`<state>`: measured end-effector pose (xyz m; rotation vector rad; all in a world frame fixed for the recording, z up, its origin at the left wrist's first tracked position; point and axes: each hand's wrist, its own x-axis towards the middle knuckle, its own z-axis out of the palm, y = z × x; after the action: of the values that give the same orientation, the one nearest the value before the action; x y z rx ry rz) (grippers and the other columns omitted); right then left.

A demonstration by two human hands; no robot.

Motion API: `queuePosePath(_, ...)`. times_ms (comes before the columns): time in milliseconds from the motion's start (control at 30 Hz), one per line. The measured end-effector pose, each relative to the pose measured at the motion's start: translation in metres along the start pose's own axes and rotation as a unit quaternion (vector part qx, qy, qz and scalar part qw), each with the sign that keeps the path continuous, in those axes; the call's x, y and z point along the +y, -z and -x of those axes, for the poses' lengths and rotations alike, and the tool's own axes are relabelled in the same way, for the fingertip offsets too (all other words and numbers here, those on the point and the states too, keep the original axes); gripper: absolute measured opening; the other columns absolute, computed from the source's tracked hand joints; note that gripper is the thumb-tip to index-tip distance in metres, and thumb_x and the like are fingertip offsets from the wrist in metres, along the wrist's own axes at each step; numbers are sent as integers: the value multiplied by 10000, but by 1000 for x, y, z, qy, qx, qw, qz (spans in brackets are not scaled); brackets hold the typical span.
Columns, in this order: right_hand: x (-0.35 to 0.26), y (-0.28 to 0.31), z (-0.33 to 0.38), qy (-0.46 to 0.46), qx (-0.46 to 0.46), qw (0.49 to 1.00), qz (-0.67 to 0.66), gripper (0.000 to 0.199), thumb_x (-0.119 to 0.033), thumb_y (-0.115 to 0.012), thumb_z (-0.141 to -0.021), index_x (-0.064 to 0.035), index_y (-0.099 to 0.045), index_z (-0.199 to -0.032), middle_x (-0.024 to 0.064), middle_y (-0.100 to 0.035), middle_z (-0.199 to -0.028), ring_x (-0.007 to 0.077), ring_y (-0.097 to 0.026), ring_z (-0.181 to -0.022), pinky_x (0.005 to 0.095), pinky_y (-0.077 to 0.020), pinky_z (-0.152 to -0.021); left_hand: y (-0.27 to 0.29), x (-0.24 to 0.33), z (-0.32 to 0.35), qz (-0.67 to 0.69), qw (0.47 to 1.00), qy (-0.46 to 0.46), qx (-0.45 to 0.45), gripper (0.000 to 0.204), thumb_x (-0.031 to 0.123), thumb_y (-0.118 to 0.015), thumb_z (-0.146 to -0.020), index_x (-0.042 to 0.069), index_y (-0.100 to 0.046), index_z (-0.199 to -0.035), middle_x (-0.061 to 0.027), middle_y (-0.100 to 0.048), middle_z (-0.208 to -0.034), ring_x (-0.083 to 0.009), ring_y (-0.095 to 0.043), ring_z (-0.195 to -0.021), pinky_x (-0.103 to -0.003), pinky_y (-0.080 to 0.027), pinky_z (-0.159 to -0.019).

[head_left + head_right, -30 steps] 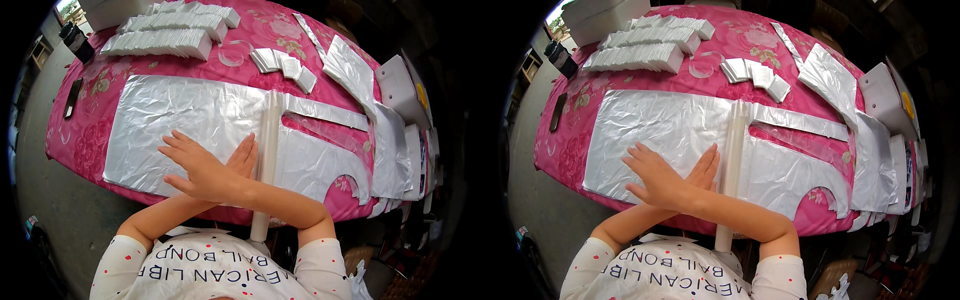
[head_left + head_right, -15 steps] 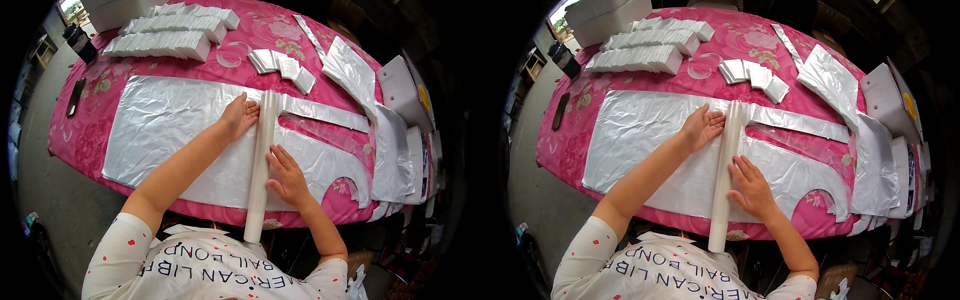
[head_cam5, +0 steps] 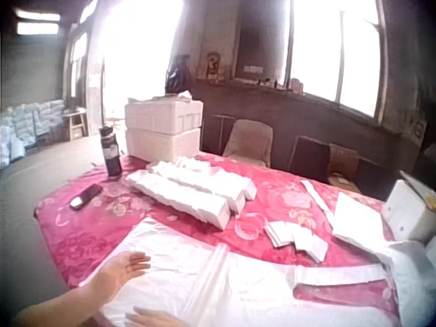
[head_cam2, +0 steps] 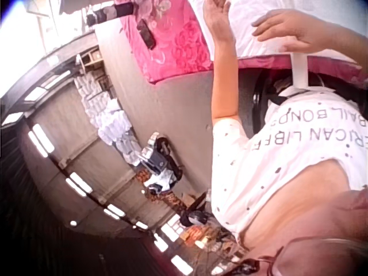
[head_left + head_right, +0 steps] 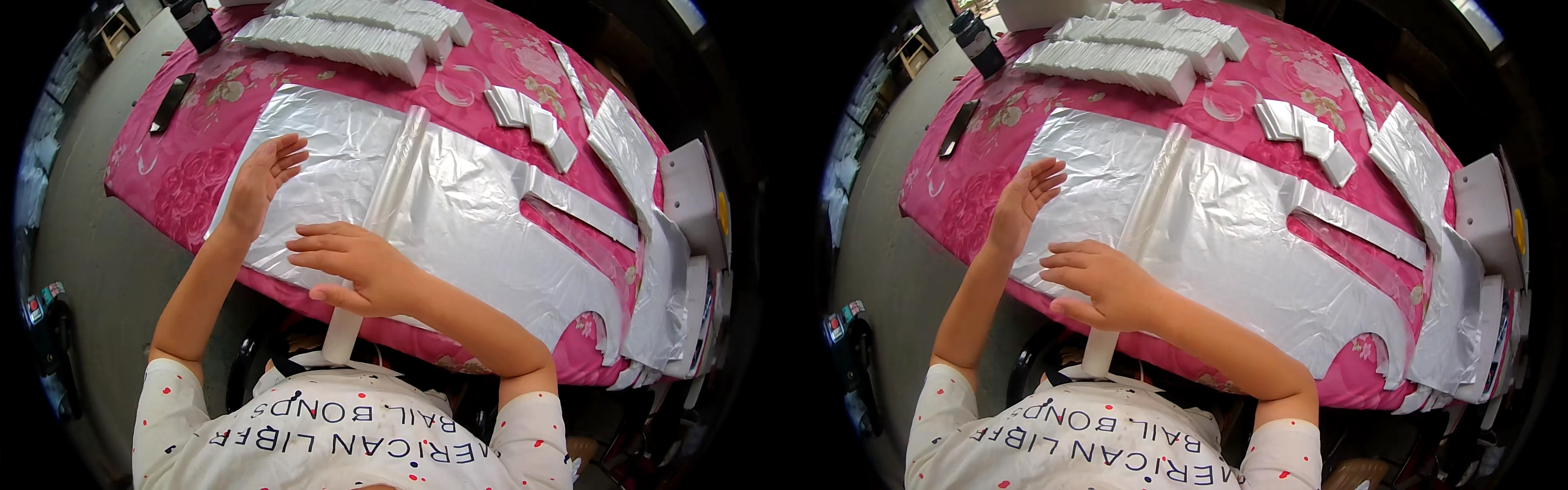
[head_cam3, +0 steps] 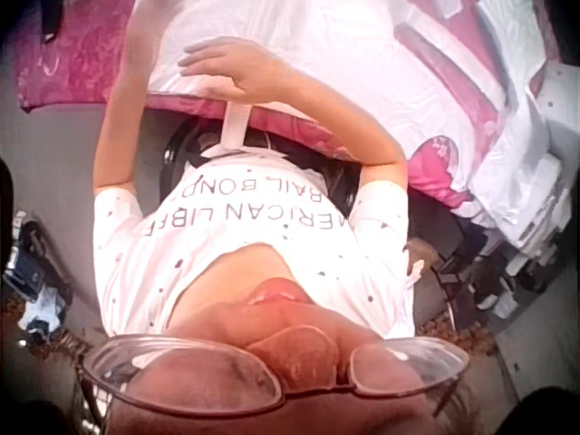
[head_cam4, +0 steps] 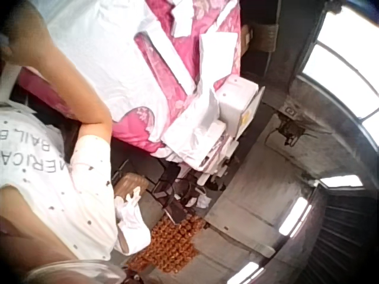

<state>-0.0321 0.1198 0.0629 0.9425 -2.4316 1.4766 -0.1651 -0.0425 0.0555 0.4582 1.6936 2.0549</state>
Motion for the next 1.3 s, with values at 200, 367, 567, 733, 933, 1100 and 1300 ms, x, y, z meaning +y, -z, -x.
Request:
queuePosePath(200, 45, 23, 10, -49, -10, 978, 202, 420, -320, -541, -859, -79, -537, -1204, 104, -506, -1270, 297, -442, -1198, 416, -347, -989, 105, -15, 104, -115, 986, 8, 121, 454, 329, -337, -967, -29, -454, -1221, -147, -545, -1187, -202, -550, -1044, -313, -410, -916)
queuePosePath(367, 70, 0, -35, -9, -104, 948, 300, 539, -404, -494, -867, -104, -439, -1312, 101, -358, -1405, 291, -276, -1324, 442, -199, -1085, 103, -16, 154, -68, 984, 38, 159, 437, 326, -329, -976, -25, -484, -1185, -121, -560, -1157, -170, -553, -1011, -289, -425, -876)
queuePosePath(567, 90, -64, -131, -17, -114, 948, 298, 515, -364, -522, -835, -23, -509, -1220, 156, -441, -1328, 305, -290, -1315, 464, -147, -1096, 65, -3, 158, -378, 918, -21, 121, 461, 199, -534, -867, -31, -420, -1251, -174, -519, -1116, -265, -552, -977, -344, -437, -860)
queuePosePath(733, 93, -118, -166, -128, 144, 944, 269, 481, -235, -506, -804, 21, -497, -1212, 210, -447, -1302, 339, -288, -1308, 468, -128, -1095, 60, -16, 151, -602, 781, 78, 150, 759, 204, -702, -731, 1, -288, -1334, -217, -532, -1082, -369, -552, -942, -397, -450, -833)
queuePosePath(933, 82, -126, -147, -194, 349, 904, 152, 726, -113, -551, -735, 51, -228, -1364, 279, -298, -1365, 366, -302, -1290, 474, -137, -1090, 51, -2, 153, -385, 897, 175, 124, 825, 102, -725, -667, -11, -264, -1341, -196, -596, -961, -311, -596, -906, -362, -460, -797)
queuePosePath(1100, 41, -75, -106, -221, 371, 783, -447, 781, -152, -633, -750, 21, -180, -1362, 211, -413, -1236, 264, -504, -1073, 397, -409, -927, 27, -3, 155, 48, 970, 228, -69, 763, 98, -685, -714, 13, -276, -1352, -68, -542, -855, -130, -567, -746, -277, -498, -661)
queuePosePath(1300, -8, 7, -66, -185, 342, 743, -545, 639, -207, -672, -756, 9, -322, -1244, 85, -540, -912, 147, -566, -785, 312, -500, -733, -22, 9, 131, 227, 901, 247, -274, 821, 340, -710, -721, -57, -314, -1320, -120, -574, -866, -159, -600, -721, -281, -502, -643)
